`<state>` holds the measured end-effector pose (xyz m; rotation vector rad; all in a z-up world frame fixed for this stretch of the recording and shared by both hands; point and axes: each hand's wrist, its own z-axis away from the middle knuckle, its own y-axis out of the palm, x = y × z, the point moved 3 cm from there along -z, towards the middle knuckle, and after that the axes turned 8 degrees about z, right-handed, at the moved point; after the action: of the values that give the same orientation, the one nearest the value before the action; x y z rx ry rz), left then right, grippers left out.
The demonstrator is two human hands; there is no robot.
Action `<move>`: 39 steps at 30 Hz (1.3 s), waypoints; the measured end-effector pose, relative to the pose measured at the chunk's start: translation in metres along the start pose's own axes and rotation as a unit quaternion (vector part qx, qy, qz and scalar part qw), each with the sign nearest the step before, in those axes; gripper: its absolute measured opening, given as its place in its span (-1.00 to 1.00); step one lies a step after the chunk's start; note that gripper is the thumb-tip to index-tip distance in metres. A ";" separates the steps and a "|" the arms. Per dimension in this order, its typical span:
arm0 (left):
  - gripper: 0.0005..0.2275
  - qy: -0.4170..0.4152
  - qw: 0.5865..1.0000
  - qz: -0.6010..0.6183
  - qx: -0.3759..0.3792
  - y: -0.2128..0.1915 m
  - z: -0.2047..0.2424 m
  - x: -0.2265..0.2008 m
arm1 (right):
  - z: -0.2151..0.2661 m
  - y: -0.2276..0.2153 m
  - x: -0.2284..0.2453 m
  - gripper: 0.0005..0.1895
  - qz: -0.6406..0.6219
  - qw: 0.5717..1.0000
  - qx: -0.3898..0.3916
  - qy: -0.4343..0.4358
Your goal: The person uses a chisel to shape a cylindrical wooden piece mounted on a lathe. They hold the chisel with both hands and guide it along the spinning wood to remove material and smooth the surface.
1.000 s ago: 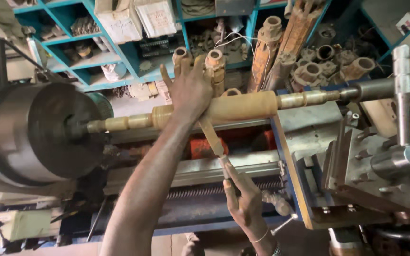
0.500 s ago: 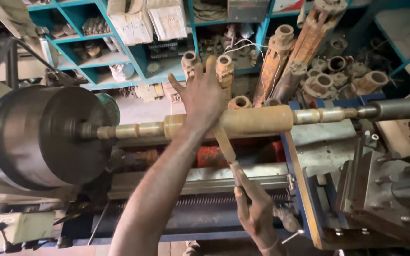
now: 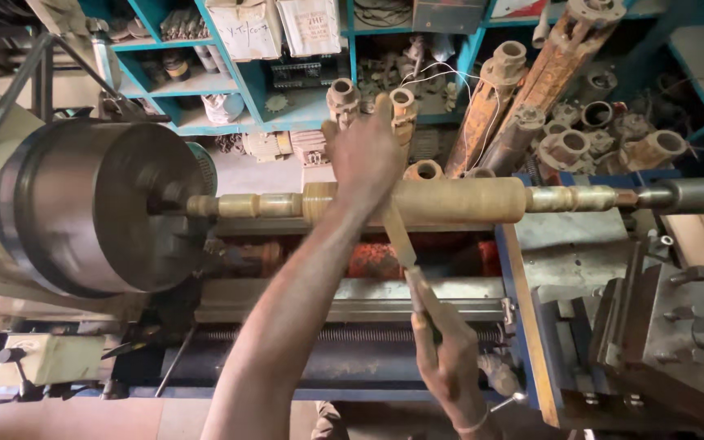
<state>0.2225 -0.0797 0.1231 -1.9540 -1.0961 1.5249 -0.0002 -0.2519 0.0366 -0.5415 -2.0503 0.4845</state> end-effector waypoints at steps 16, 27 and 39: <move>-0.54 -0.006 0.999 0.000 0.032 -0.001 -0.005 -0.004 | -0.005 -0.005 -0.009 -0.58 -0.025 0.999 0.016 0.022; -0.61 -0.056 0.995 -0.029 0.073 -0.007 0.009 -0.002 | -0.005 -0.005 0.003 -0.55 -0.006 0.999 0.028 0.037; -0.46 -0.023 0.998 -0.058 0.019 -0.003 0.003 -0.008 | 0.003 -0.008 -0.012 -0.53 -0.030 0.999 0.013 -0.004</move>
<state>0.2180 -0.0846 0.1294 -1.8043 -1.1696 1.5243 0.0012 -0.2650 0.0312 -0.4610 -2.0597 0.4774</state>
